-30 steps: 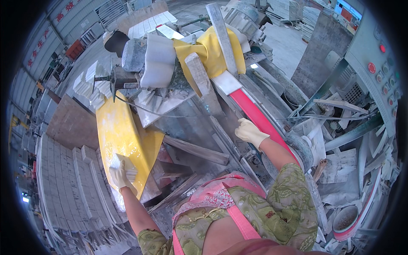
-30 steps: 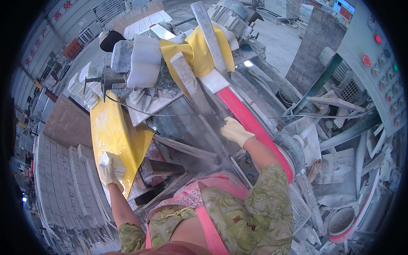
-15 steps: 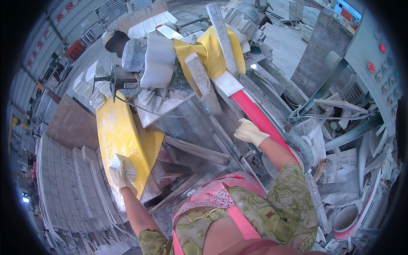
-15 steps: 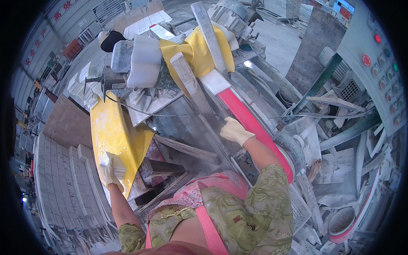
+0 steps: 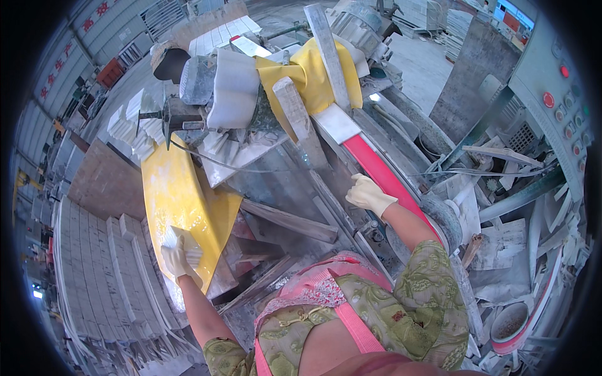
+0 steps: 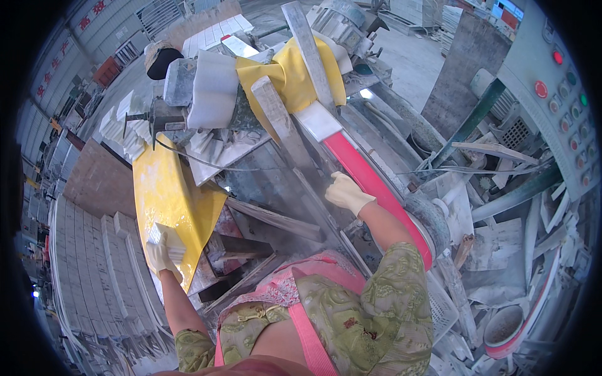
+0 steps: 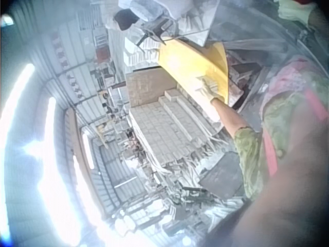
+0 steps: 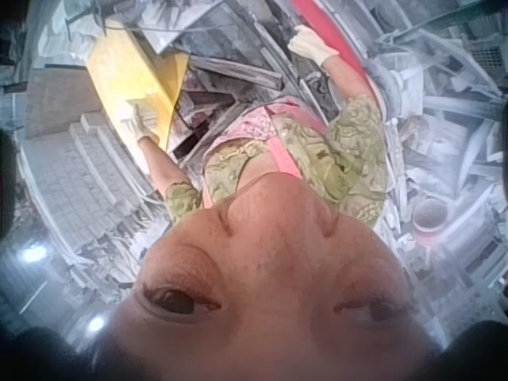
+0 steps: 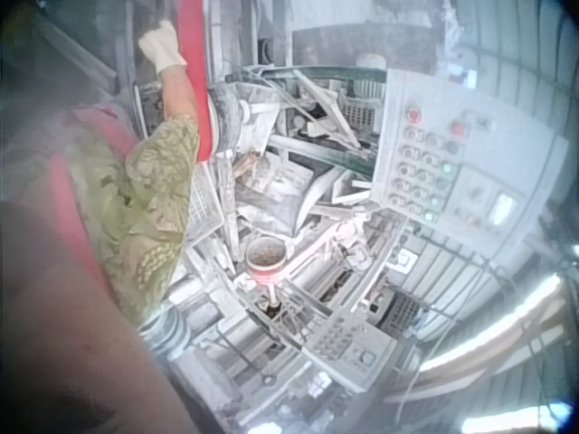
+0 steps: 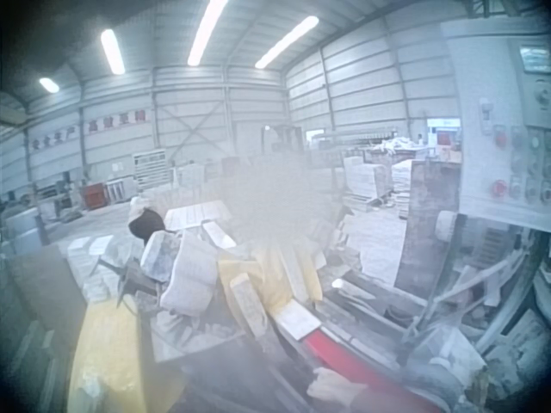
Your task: The person repeatedly picks white rectangular tiles and rubs their edges against a red sanding belt on a machine. After sanding, the person places the tiles onto a yellow tray. The process is repeated continuously throughout the clip.
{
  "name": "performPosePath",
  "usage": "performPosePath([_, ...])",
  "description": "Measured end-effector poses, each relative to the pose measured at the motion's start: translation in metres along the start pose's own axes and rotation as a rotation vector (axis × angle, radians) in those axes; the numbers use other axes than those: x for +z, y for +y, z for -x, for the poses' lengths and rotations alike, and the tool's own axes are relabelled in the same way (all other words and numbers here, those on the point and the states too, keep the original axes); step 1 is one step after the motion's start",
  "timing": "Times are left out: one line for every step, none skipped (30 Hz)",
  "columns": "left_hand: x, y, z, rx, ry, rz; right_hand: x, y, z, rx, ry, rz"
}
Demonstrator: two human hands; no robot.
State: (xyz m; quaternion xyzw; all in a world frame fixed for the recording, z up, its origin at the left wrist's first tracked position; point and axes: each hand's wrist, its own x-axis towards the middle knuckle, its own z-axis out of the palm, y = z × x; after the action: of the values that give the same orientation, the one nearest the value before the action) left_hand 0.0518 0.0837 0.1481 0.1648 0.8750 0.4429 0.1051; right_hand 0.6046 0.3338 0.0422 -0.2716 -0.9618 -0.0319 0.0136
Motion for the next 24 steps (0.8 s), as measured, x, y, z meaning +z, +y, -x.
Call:
performPosePath([0.0,-0.001,-0.002,0.005,0.006,-0.003,-0.001,0.0,0.0,0.002,-0.001,0.002])
performPosePath([0.0,-0.004,-0.005,0.015,0.004,-0.039,-0.002,-0.001,0.0,0.022,-0.046,0.006])
performPosePath([0.0,-0.007,-0.011,0.026,0.001,-0.074,-0.003,-0.001,0.001,0.01,-0.018,0.007])
performPosePath([0.001,-0.012,-0.017,0.031,0.003,-0.103,-0.005,-0.002,0.001,0.015,-0.035,0.011])
performPosePath([0.001,-0.017,-0.023,0.047,-0.001,-0.122,-0.008,-0.003,0.001,0.026,-0.046,0.002])
performPosePath([0.002,-0.023,-0.029,0.058,0.0,-0.134,-0.009,-0.004,0.001,0.026,-0.056,0.006])
performPosePath([0.003,-0.027,-0.033,0.051,0.004,-0.144,-0.011,-0.004,0.001,0.032,-0.061,-0.003])
performPosePath([0.004,-0.03,-0.036,0.073,0.008,-0.145,-0.012,-0.005,0.001,0.047,-0.064,-0.025])
performPosePath([0.004,-0.031,-0.038,0.077,0.016,-0.143,-0.013,-0.005,0.001,0.04,-0.065,-0.017])
performPosePath([0.004,-0.031,-0.037,0.067,0.022,-0.152,-0.013,-0.005,0.001,0.043,-0.064,-0.021])
performPosePath([0.005,-0.031,-0.036,0.084,0.027,-0.142,-0.012,-0.005,0.0,0.06,-0.082,-0.03])
performPosePath([0.004,-0.029,-0.033,0.087,0.03,-0.142,-0.011,-0.005,0.0,0.047,-0.077,-0.021])
performPosePath([0.004,-0.027,-0.031,0.079,0.027,-0.128,-0.009,-0.004,0.0,0.049,-0.091,-0.017])
performPosePath([0.004,-0.025,-0.028,0.058,0.021,-0.132,-0.007,-0.004,-0.001,0.059,-0.11,-0.023])
performPosePath([0.004,-0.024,-0.026,0.027,0.009,-0.123,-0.005,-0.003,0.0,0.053,-0.086,-0.021])
performPosePath([0.003,-0.024,-0.026,0.013,0.001,-0.092,-0.003,-0.002,0.0,0.054,-0.067,-0.028])
performPosePath([0.004,-0.024,-0.026,0.022,0.013,-0.129,-0.001,-0.001,0.0,0.058,-0.056,-0.047])
performPosePath([0.004,-0.026,-0.028,0.049,0.029,-0.144,0.001,0.0,0.0,0.038,-0.032,-0.036])
performPosePath([0.005,-0.029,-0.031,0.069,0.037,-0.148,0.003,0.001,0.0,0.019,-0.015,-0.037])
performPosePath([0.005,-0.032,-0.034,0.087,0.047,-0.167,0.004,0.002,0.0,0.017,-0.035,-0.028])
performPosePath([0.006,-0.035,-0.037,0.098,0.049,-0.175,0.004,0.002,0.0,0.003,0.002,-0.036])
performPosePath([0.007,-0.039,-0.041,0.108,0.05,-0.17,0.004,0.002,0.0,0.005,0.002,-0.034])
performPosePath([0.008,-0.042,-0.043,0.117,0.051,-0.166,0.004,0.002,0.0,0.023,-0.034,-0.028])
performPosePath([0.008,-0.045,-0.045,0.124,0.05,-0.148,0.003,0.001,0.001,0.013,-0.014,-0.015])
